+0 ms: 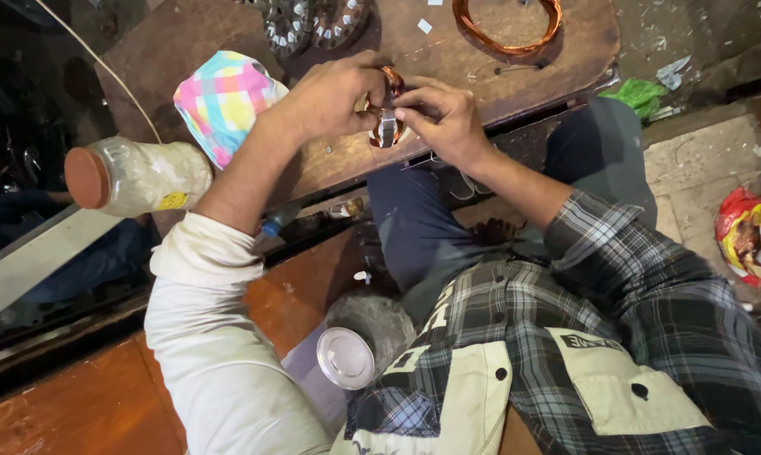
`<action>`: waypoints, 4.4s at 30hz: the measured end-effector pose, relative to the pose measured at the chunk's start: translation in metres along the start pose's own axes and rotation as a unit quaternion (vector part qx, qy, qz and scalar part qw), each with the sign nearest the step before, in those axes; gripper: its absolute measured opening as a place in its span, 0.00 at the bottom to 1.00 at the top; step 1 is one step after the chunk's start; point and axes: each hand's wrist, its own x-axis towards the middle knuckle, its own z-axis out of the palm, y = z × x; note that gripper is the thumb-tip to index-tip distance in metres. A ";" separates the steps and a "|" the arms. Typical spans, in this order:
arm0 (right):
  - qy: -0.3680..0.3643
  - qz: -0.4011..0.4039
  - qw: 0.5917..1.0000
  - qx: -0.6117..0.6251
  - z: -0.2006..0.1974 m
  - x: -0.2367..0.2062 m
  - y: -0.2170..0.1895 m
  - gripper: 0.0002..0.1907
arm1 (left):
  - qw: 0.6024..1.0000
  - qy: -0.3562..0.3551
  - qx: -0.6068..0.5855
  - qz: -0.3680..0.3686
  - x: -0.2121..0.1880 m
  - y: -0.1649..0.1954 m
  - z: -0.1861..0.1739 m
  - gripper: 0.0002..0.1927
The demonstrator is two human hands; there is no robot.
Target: The person cuts small white paper pieces with scissors and inserts them into the slots of a motor armature. Then the person winds copper wire around the armature core by hand, repeatedly wrapping and adjusting the coil.
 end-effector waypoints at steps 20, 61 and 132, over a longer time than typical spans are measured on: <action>0.008 -0.104 0.983 -0.152 -0.002 0.000 0.001 0.08 | 0.965 0.180 -0.188 0.013 -0.018 -0.006 0.053 0.24; 0.049 0.015 0.998 0.034 0.009 -0.003 -0.001 0.27 | 0.868 0.247 -0.431 0.002 -0.026 -0.028 0.093 0.14; 0.029 -0.093 0.988 -0.122 0.003 -0.009 -0.001 0.07 | 0.950 0.223 -0.192 0.105 -0.030 -0.008 0.047 0.08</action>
